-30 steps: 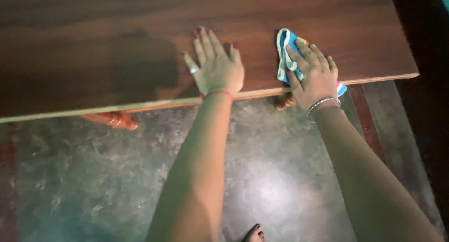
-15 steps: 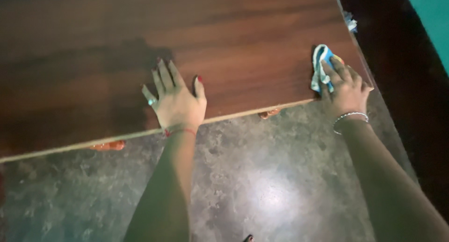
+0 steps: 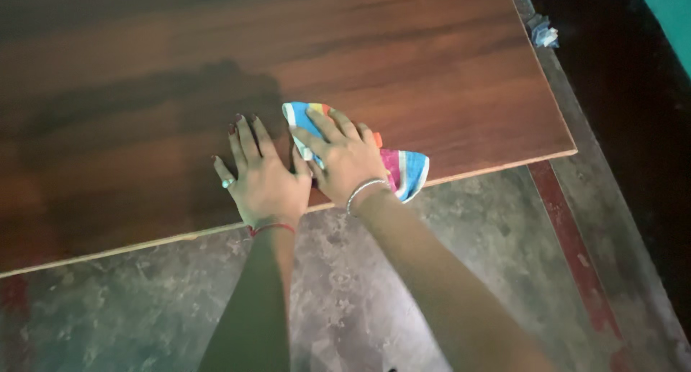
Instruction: The person wipes a wooden table surface with a cloth, then sprays a cleaning solution from a green bottle onto the table and lower shelf. They continue wiping the tabletop, edges, and legs of the table with the cloth.
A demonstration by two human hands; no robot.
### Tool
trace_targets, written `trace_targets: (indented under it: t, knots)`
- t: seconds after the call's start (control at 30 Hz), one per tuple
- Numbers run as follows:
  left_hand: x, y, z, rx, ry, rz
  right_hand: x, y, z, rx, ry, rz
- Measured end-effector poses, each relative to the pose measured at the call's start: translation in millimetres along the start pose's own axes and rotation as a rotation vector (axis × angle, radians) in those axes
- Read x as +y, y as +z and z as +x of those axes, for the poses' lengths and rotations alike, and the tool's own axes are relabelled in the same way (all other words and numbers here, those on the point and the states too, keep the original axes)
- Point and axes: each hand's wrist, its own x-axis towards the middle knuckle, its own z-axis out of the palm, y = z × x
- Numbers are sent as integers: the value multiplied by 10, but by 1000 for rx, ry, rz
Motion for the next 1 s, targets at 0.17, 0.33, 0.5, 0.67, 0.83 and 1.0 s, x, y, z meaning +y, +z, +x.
trace_targets:
  t: [0.17, 0.33, 0.5, 0.67, 0.83, 1.0]
  knots:
    - [22, -9, 15, -1, -22, -53, 379, -37, 174, -5, 124, -186]
    - [51, -45, 41, 0, -29, -39, 1180, -273, 145, -22, 339, -253]
    - [80, -79, 10, 4, -44, -43, 1732, -479, 23, 0, 494, -232]
    - [76, -97, 12, -28, -58, -59, 2127, -659, -220, 26, 594, -243]
    - [58, -68, -14, 21, -29, -64, 2399, -860, -517, 72, 726, -261]
    - [33, -10, -46, 22, -28, -41, 2347, -960, -785, 139, 899, -279]
